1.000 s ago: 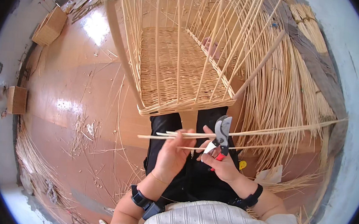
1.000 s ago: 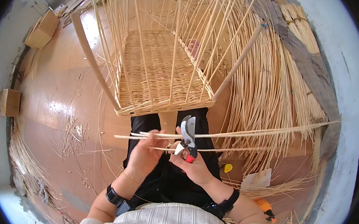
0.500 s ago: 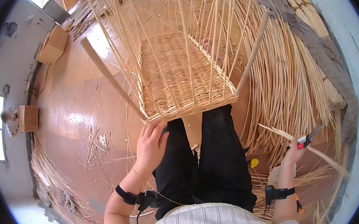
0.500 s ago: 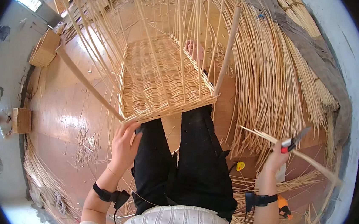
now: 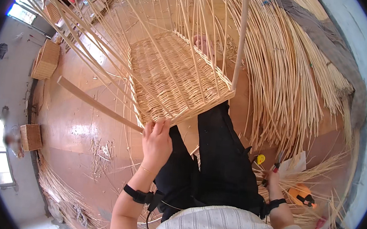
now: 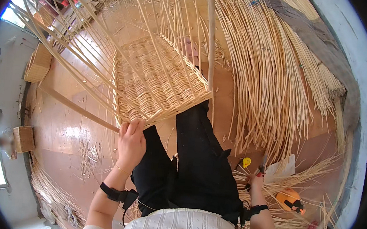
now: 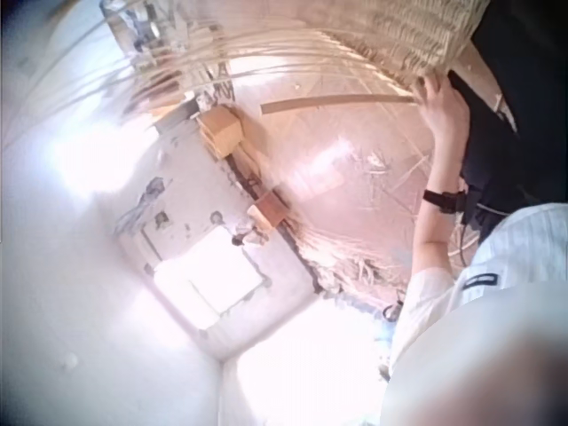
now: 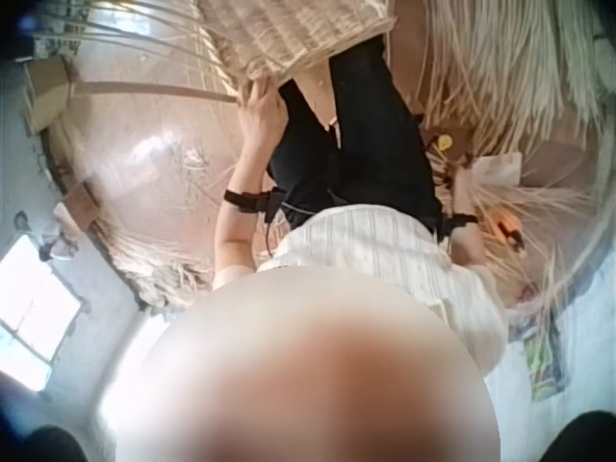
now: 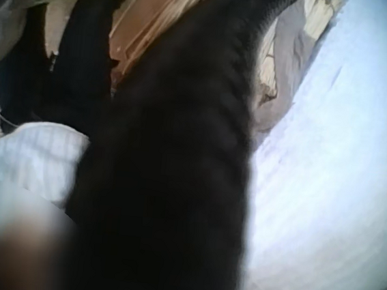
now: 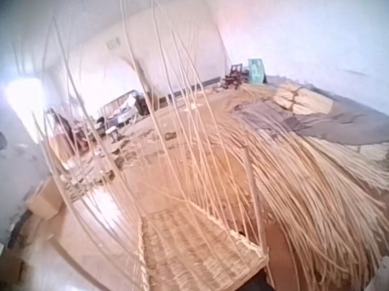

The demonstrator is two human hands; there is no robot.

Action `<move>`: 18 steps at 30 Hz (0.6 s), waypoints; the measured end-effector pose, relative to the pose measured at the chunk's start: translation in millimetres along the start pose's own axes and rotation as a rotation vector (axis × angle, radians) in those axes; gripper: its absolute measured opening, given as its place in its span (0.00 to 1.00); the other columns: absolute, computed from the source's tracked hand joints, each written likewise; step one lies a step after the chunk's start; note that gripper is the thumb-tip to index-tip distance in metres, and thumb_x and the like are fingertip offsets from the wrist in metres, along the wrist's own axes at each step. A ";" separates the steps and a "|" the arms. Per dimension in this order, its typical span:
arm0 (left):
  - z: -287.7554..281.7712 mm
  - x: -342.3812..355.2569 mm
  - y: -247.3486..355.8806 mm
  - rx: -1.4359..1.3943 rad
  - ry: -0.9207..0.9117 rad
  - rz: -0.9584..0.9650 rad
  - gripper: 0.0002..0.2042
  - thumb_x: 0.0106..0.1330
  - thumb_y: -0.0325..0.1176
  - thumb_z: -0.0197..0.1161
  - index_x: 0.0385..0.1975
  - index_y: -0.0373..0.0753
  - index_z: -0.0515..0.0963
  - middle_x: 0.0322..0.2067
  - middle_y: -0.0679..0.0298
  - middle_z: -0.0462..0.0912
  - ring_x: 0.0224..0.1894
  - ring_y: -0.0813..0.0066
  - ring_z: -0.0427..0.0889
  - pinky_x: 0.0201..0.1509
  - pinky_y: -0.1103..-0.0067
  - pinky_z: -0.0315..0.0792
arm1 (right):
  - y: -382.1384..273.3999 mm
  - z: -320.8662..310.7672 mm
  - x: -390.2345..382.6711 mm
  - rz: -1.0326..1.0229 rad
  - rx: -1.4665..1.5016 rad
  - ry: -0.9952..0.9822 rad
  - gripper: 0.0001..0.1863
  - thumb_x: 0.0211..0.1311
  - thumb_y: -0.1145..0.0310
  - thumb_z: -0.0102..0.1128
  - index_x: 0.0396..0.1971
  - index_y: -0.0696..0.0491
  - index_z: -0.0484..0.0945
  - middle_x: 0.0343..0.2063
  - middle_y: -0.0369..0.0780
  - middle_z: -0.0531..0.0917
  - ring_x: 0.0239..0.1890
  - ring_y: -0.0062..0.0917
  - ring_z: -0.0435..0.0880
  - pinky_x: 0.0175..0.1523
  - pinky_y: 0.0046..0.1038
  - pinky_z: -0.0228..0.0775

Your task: The recorder is weaving a wicker basket and using pliers to trim the excess reeds.

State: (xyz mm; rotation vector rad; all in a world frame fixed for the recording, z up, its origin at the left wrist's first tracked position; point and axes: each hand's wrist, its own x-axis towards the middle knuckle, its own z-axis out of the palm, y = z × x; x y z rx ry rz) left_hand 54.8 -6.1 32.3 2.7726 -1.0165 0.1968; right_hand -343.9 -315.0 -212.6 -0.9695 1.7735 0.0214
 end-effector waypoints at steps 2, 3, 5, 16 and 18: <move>5.2 -2.7 4.7 -0.041 0.026 -0.015 0.21 0.54 0.23 0.59 0.50 0.38 0.76 0.50 0.63 0.74 0.53 0.56 0.70 0.58 0.63 0.67 | -44.3 11.8 -19.5 -0.468 -0.163 -0.237 0.09 0.57 0.69 0.61 0.31 0.57 0.72 0.20 0.41 0.78 0.17 0.28 0.77 0.27 0.33 0.70; 7.0 -5.9 6.3 -0.063 0.063 -0.025 0.20 0.54 0.23 0.59 0.50 0.37 0.76 0.50 0.62 0.74 0.54 0.55 0.69 0.58 0.63 0.68 | -68.7 25.9 -39.3 -0.654 -0.244 -0.199 0.12 0.58 0.66 0.62 0.34 0.58 0.73 0.20 0.42 0.79 0.18 0.30 0.78 0.28 0.34 0.71; 1.8 -16.4 5.4 -0.076 0.097 -0.020 0.20 0.54 0.22 0.59 0.50 0.37 0.75 0.50 0.61 0.74 0.52 0.54 0.71 0.57 0.63 0.68 | -127.7 59.3 -109.9 -0.923 -0.464 -0.222 0.18 0.59 0.59 0.64 0.38 0.58 0.75 0.21 0.44 0.81 0.21 0.36 0.81 0.31 0.36 0.72; -11.1 -24.0 -63.3 -1.238 -0.031 -0.519 0.15 0.66 0.22 0.59 0.52 0.35 0.71 0.44 0.65 0.78 0.34 0.81 0.77 0.39 0.80 0.74 | -218.4 171.4 -298.3 -1.227 -0.375 -0.866 0.24 0.69 0.57 0.53 0.56 0.55 0.62 0.30 0.48 0.81 0.32 0.45 0.83 0.36 0.38 0.72; -5.7 -12.6 -54.0 -1.225 -0.080 -0.495 0.13 0.66 0.22 0.60 0.50 0.37 0.72 0.45 0.67 0.78 0.31 0.83 0.76 0.35 0.82 0.74 | -212.1 165.9 -293.0 -1.237 -0.344 -0.857 0.24 0.70 0.56 0.52 0.57 0.55 0.61 0.32 0.49 0.81 0.35 0.46 0.83 0.38 0.38 0.72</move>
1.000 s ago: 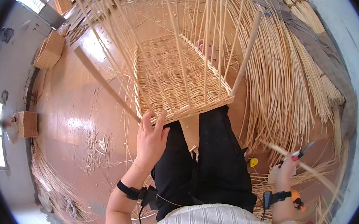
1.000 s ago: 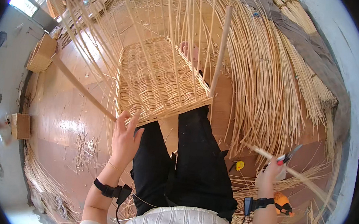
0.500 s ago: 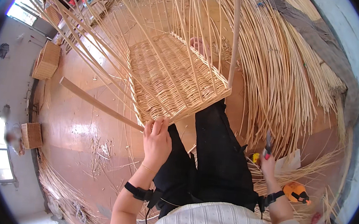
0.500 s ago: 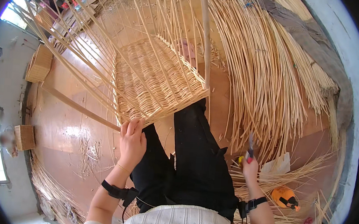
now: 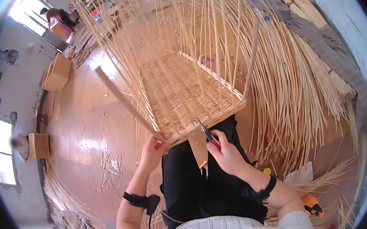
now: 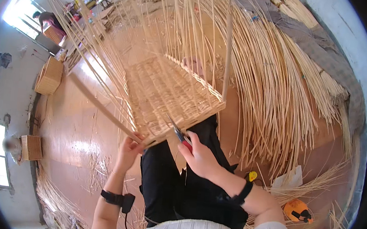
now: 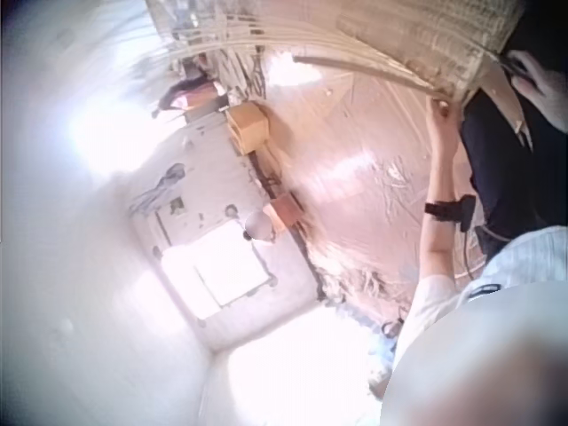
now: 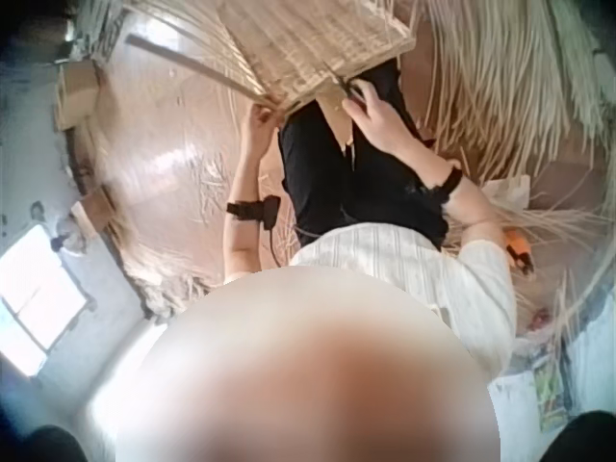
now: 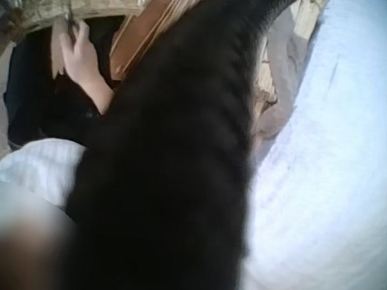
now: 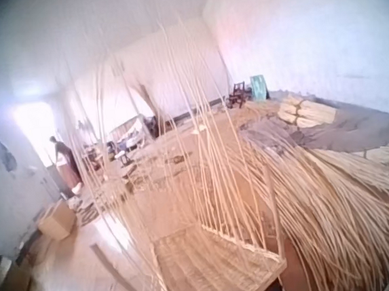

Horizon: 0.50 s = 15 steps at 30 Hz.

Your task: The recorder is weaving a wicker basket and using pliers to trim the excess reeds.

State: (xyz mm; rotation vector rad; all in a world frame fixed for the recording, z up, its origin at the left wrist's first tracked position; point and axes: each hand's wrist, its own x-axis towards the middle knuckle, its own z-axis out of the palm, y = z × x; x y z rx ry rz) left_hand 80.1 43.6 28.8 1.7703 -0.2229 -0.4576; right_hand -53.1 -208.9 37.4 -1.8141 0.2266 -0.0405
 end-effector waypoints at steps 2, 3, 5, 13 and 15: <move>39.6 -1.0 14.1 0.263 -0.078 0.019 0.13 0.64 0.27 0.63 0.48 0.39 0.72 0.39 0.63 0.81 0.30 0.75 0.80 0.35 0.78 0.76 | 16.6 -10.7 -19.0 -0.066 0.029 0.115 0.26 0.69 0.59 0.54 0.60 0.56 0.60 0.34 0.45 0.80 0.35 0.36 0.84 0.40 0.32 0.72; 60.3 -1.8 22.7 0.427 -0.109 0.001 0.14 0.63 0.30 0.65 0.47 0.39 0.73 0.35 0.59 0.82 0.30 0.68 0.82 0.35 0.75 0.76 | 22.9 -17.8 -32.5 -0.002 0.149 0.151 0.25 0.68 0.62 0.55 0.60 0.56 0.61 0.32 0.42 0.79 0.32 0.29 0.82 0.38 0.29 0.72; 108.1 -0.9 46.1 0.636 -0.140 0.058 0.16 0.61 0.37 0.67 0.43 0.39 0.73 0.27 0.48 0.82 0.34 0.49 0.84 0.36 0.65 0.77 | 31.5 -29.6 -56.9 0.095 0.338 0.253 0.24 0.66 0.68 0.57 0.59 0.56 0.63 0.29 0.35 0.76 0.27 0.17 0.76 0.36 0.22 0.70; 212.7 25.7 34.2 0.791 -0.275 0.365 0.21 0.59 0.31 0.61 0.53 0.35 0.67 0.45 0.46 0.78 0.37 0.47 0.82 0.34 0.64 0.78 | 20.0 -64.7 -59.6 -0.181 -0.069 0.271 0.22 0.60 0.71 0.62 0.54 0.55 0.70 0.45 0.44 0.75 0.46 0.32 0.78 0.52 0.31 0.70; 206.0 29.2 13.4 0.669 -0.344 0.419 0.23 0.58 0.30 0.61 0.55 0.36 0.67 0.47 0.47 0.78 0.40 0.48 0.82 0.38 0.65 0.78 | 11.4 -63.6 -31.0 -0.228 -0.157 0.220 0.22 0.56 0.70 0.64 0.52 0.54 0.74 0.63 0.54 0.63 0.67 0.50 0.62 0.66 0.40 0.57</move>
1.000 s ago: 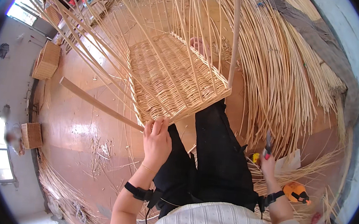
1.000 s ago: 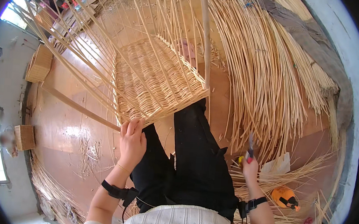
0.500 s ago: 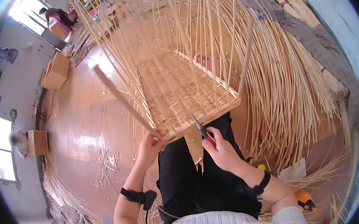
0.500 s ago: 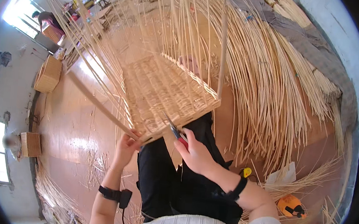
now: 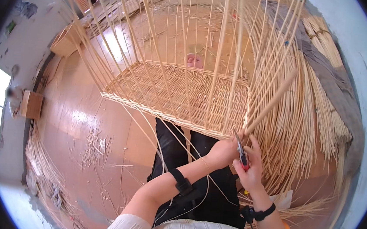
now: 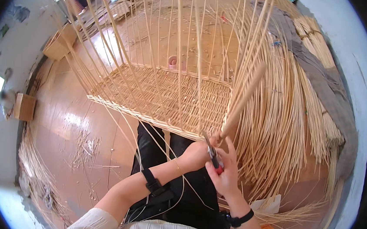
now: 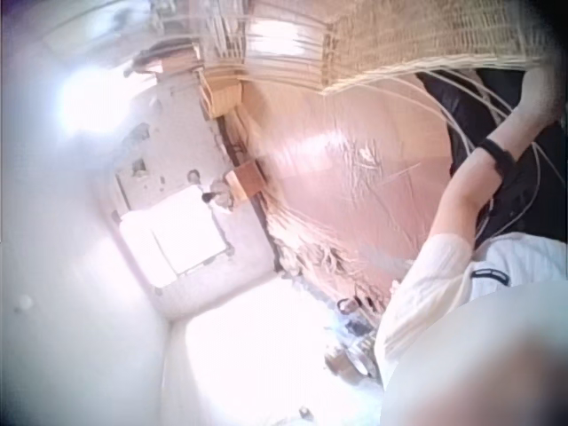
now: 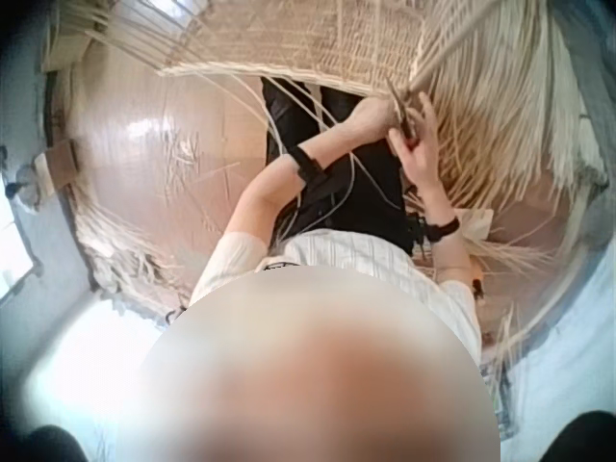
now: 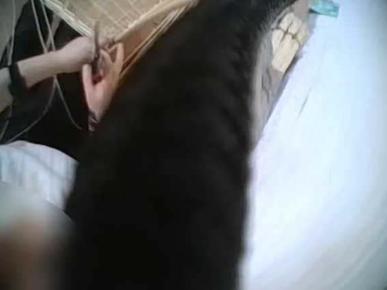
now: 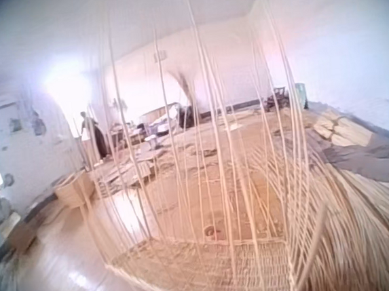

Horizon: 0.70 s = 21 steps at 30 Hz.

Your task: The recorder is weaving a wicker basket and using pliers to trim the excess reeds.

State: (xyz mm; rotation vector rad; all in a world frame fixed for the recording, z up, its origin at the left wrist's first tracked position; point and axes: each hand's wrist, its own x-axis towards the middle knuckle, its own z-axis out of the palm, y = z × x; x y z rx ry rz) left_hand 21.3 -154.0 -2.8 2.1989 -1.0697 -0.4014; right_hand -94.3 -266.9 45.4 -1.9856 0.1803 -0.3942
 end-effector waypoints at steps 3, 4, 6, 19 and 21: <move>-7.9 -12.9 -7.3 -0.184 -0.001 0.078 0.23 0.58 0.30 0.62 0.55 0.39 0.70 0.52 0.50 0.77 0.50 0.50 0.79 0.48 0.66 0.76 | 26.1 18.5 30.6 -0.023 -0.034 -0.026 0.21 0.57 0.69 0.64 0.52 0.56 0.75 0.60 0.54 0.66 0.63 0.48 0.67 0.65 0.38 0.59; -16.7 -17.5 -5.9 -0.271 0.004 -0.015 0.22 0.58 0.30 0.62 0.55 0.39 0.71 0.51 0.50 0.78 0.51 0.50 0.78 0.49 0.66 0.76 | 35.2 22.3 40.8 -0.020 0.020 -0.032 0.22 0.56 0.69 0.66 0.51 0.58 0.75 0.55 0.50 0.69 0.59 0.44 0.71 0.63 0.35 0.62; -34.0 -33.0 -26.0 -0.308 0.121 0.005 0.19 0.59 0.27 0.62 0.52 0.38 0.74 0.51 0.50 0.78 0.52 0.52 0.78 0.52 0.66 0.74 | 42.9 27.2 58.2 -0.005 0.027 -0.101 0.22 0.56 0.69 0.66 0.51 0.59 0.75 0.53 0.48 0.71 0.57 0.42 0.73 0.61 0.33 0.64; -101.3 -135.3 -231.2 -1.310 0.710 -0.841 0.22 0.66 0.44 0.64 0.52 0.36 0.73 0.47 0.64 0.79 0.52 0.74 0.75 0.56 0.81 0.65 | 55.3 52.1 91.5 -0.088 -0.148 -0.183 0.20 0.57 0.70 0.66 0.48 0.63 0.76 0.45 0.42 0.72 0.49 0.34 0.76 0.55 0.28 0.68; -95.5 -125.8 -237.5 -1.248 0.792 -0.759 0.16 0.64 0.44 0.67 0.39 0.37 0.77 0.34 0.70 0.79 0.43 0.81 0.75 0.43 0.86 0.64 | 56.6 56.3 86.2 -0.103 -0.145 -0.188 0.20 0.57 0.71 0.66 0.48 0.63 0.76 0.45 0.42 0.72 0.50 0.34 0.75 0.56 0.28 0.67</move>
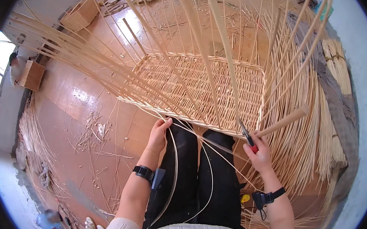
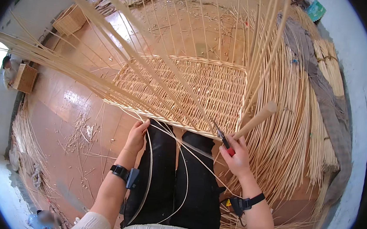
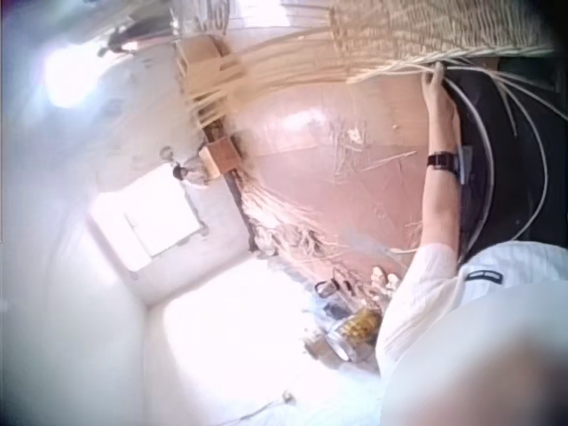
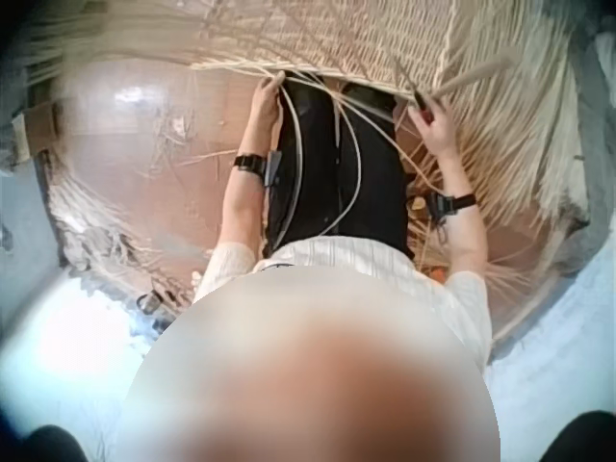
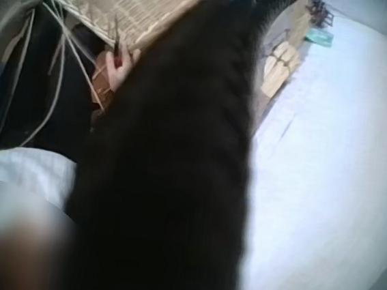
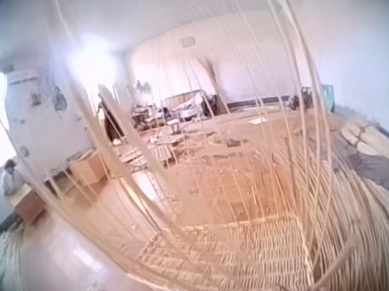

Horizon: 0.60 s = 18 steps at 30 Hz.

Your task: The recorder is weaving a wicker basket and using pliers to trim the excess reeds.

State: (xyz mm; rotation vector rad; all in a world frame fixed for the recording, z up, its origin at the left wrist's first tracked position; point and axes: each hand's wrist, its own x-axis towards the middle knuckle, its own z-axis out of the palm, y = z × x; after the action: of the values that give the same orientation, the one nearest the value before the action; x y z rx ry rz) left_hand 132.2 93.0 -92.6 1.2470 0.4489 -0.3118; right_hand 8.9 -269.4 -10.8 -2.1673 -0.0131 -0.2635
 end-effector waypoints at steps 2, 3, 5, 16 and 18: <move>-1.3 7.9 -4.7 -0.173 -0.083 0.092 0.12 0.66 0.35 0.64 0.41 0.35 0.73 0.45 0.61 0.81 0.48 0.74 0.78 0.56 0.78 0.69 | 6.6 7.3 -0.7 0.019 0.020 0.021 0.20 0.57 0.71 0.66 0.48 0.63 0.76 0.46 0.42 0.71 0.51 0.34 0.75 0.57 0.27 0.66; 3.6 6.6 -4.6 -0.199 -0.071 0.104 0.10 0.65 0.27 0.61 0.41 0.33 0.69 0.48 0.55 0.79 0.49 0.70 0.79 0.56 0.76 0.71 | 4.9 6.9 0.3 0.075 0.038 0.008 0.20 0.57 0.71 0.66 0.48 0.64 0.75 0.47 0.42 0.71 0.51 0.33 0.74 0.57 0.27 0.65; 9.5 1.0 -2.3 -0.238 -0.040 0.119 0.10 0.64 0.25 0.58 0.42 0.33 0.67 0.50 0.53 0.78 0.51 0.67 0.79 0.58 0.74 0.71 | 6.7 7.1 1.5 0.060 0.034 0.010 0.20 0.57 0.71 0.66 0.48 0.64 0.76 0.46 0.42 0.71 0.51 0.33 0.74 0.57 0.27 0.65; 36.5 -44.9 37.7 -0.167 -0.066 0.114 0.13 0.65 0.22 0.50 0.45 0.37 0.57 0.53 0.42 0.72 0.48 0.51 0.82 0.48 0.66 0.81 | 55.5 7.3 -9.1 0.223 0.174 0.138 0.16 0.57 0.69 0.65 0.42 0.63 0.77 0.45 0.42 0.73 0.49 0.31 0.73 0.57 0.28 0.64; 33.8 -44.5 25.4 -0.150 -0.091 0.122 0.12 0.67 0.24 0.50 0.45 0.38 0.57 0.52 0.44 0.73 0.48 0.52 0.82 0.48 0.66 0.81 | 56.4 5.9 -12.5 0.256 0.123 0.087 0.16 0.58 0.68 0.65 0.42 0.61 0.77 0.46 0.42 0.73 0.49 0.30 0.73 0.57 0.28 0.63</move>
State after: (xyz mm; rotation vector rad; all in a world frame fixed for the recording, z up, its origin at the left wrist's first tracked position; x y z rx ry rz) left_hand 110.4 67.5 -41.2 1.1045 0.3112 -0.2260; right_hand 3.8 -295.9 -62.2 -2.0083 0.2879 -0.2030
